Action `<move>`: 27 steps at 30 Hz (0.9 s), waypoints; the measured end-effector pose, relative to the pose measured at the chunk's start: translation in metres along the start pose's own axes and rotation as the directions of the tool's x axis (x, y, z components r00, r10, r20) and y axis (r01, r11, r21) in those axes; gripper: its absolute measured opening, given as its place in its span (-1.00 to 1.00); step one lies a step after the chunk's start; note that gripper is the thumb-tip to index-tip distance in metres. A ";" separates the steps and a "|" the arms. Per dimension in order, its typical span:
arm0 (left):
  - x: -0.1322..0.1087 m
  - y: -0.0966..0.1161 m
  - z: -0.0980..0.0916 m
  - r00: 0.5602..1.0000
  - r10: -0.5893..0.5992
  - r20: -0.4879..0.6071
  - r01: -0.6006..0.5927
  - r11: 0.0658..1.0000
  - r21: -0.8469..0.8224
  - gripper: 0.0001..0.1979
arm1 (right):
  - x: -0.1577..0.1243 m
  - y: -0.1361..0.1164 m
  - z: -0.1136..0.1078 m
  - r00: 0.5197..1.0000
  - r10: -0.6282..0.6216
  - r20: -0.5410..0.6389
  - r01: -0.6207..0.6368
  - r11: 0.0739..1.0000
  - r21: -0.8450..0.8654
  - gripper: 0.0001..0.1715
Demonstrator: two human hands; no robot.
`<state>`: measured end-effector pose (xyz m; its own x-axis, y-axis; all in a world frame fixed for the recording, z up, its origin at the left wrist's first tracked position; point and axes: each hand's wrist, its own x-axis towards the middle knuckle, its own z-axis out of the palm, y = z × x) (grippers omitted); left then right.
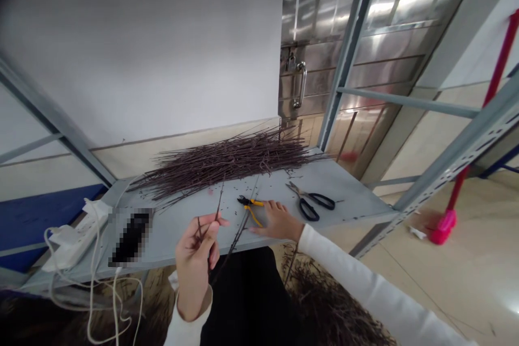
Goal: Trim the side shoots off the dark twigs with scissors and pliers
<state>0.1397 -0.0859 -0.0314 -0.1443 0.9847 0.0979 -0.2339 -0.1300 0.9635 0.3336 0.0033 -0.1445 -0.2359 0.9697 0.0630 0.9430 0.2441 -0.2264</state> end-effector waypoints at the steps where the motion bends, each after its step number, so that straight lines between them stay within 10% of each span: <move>1: -0.001 0.000 -0.001 1.000 0.000 -0.002 0.000 1.000 -0.006 -0.68 | 0.002 -0.006 0.002 1.000 0.008 0.022 -0.008 1.000 -0.008 -0.14; 7: -0.004 -0.001 -0.006 0.999 0.033 -0.012 -0.033 0.999 -0.024 -0.72 | 0.021 -0.010 0.003 0.988 0.096 0.118 -0.087 0.993 -0.079 0.02; 16: -0.007 0.003 -0.009 0.999 0.041 -0.017 -0.041 0.999 -0.020 -0.74 | 0.028 -0.013 0.003 0.980 0.179 0.089 -0.172 0.982 -0.083 -0.32; 27: -0.006 0.003 -0.014 1.000 0.019 -0.012 -0.019 1.000 0.009 -0.71 | 0.006 -0.001 -0.047 0.996 -0.048 0.070 0.019 0.928 0.371 -0.61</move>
<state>0.1264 -0.0934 -0.0322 -0.1600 0.9806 0.1132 -0.2224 -0.1475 0.9637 0.3420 0.0088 -0.0980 -0.2969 0.9549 0.0054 0.7838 0.2469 -0.5697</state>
